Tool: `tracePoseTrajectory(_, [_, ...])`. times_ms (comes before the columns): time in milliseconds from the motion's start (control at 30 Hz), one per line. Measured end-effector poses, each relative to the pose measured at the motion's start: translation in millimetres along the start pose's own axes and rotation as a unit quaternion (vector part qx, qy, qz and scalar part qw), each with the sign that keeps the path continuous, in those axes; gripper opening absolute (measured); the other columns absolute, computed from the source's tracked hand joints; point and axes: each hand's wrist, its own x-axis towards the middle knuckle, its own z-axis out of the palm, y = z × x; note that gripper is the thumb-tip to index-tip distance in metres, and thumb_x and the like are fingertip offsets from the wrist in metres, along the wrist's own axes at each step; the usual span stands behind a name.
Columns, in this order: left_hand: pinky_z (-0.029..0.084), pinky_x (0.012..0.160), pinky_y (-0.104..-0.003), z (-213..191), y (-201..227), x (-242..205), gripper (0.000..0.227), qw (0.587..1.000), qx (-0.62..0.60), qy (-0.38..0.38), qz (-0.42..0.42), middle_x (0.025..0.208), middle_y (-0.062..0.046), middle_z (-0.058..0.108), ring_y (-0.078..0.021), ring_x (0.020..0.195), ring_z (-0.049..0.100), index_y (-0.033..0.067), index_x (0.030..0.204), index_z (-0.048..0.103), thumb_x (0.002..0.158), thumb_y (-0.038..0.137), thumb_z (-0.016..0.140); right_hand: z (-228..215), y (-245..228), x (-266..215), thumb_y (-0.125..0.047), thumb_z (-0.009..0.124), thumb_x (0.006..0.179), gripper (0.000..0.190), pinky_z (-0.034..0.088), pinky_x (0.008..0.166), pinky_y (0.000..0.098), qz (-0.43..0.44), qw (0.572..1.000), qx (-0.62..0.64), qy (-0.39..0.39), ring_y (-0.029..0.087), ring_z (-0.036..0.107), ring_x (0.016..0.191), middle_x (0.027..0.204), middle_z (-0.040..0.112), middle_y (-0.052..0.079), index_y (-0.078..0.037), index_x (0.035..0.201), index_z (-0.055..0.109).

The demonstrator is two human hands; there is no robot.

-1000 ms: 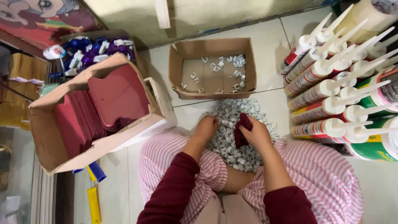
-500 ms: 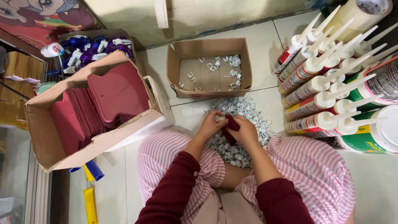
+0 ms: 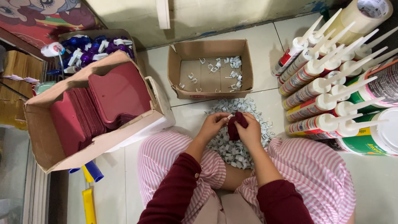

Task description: The person sits on the floor and assembles small white plastic hooks with metal screws using a red cloth to hold the parts. They pick up the components from a pile on the floor and place the assembled items into a cardboard box.

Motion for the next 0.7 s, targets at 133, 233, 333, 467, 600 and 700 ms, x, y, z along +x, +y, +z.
tracePoseTrajectory(133, [0.045,0.057,-0.022,-9,-20,10,0.016,0.999,0.014,0.033,0.025,0.071,-0.011,0.063,-0.0112,0.060,0.056,0.0008,0.094,0.064,0.081,0.005,0.056,-2,0,1,-0.011,0.064,0.072,0.026,0.045,0.078,0.0465,0.014,0.999,0.020,-0.020,0.040,0.053,0.096,0.103,0.056,0.018,-0.005,0.096,0.063])
tracePoseTrajectory(233, [0.045,0.057,-0.021,-9,-15,10,0.015,0.997,0.014,0.068,0.024,0.069,-0.012,0.064,-0.0124,0.060,0.057,-0.0016,0.092,0.062,0.080,0.007,0.057,-12,-24,-1,-0.012,0.061,0.073,0.031,0.044,0.079,0.0439,0.053,0.997,0.059,-0.003,0.037,0.054,0.096,0.098,0.059,0.021,-0.001,0.103,0.059])
tracePoseTrajectory(333, [0.046,0.058,-0.023,-8,-18,9,0.013,0.997,0.045,0.054,0.023,0.069,-0.010,0.065,-0.0115,0.061,0.058,0.0008,0.089,0.064,0.081,0.009,0.058,-15,-29,-3,-0.012,0.062,0.070,0.042,0.041,0.084,0.0457,0.028,0.994,0.102,-0.018,0.038,0.052,0.101,0.103,0.057,0.023,-0.001,0.110,0.054])
tracePoseTrajectory(467, [0.047,0.063,-0.029,-7,-16,7,0.015,0.997,0.075,0.002,0.035,0.077,-0.016,0.064,-0.0169,0.070,0.060,-0.0017,0.092,0.064,0.081,0.006,0.058,-7,1,4,-0.014,0.064,0.070,0.026,0.047,0.070,0.0420,0.019,0.997,0.030,-0.071,0.036,0.058,0.087,0.086,0.061,0.019,-0.003,0.094,0.063])
tracePoseTrajectory(600, [0.048,0.066,-0.031,-6,-2,-2,0.013,0.993,0.105,-0.011,0.049,0.078,-0.017,0.064,-0.0187,0.074,0.060,-0.0025,0.089,0.064,0.080,0.004,0.058,-12,1,4,-0.013,0.063,0.071,0.021,0.048,0.064,0.0372,0.029,0.997,0.029,-0.068,0.031,0.061,0.078,0.078,0.064,0.015,-0.005,0.090,0.066])
tracePoseTrajectory(700, [0.049,0.065,-0.030,-3,2,-4,0.010,0.991,0.122,-0.028,0.056,0.075,-0.014,0.065,-0.0180,0.072,0.062,0.0017,0.087,0.065,0.081,0.004,0.057,-13,4,8,-0.017,0.062,0.071,0.026,0.049,0.064,0.0384,0.037,0.997,-0.025,-0.061,0.032,0.061,0.079,0.080,0.063,0.017,-0.004,0.093,0.064])
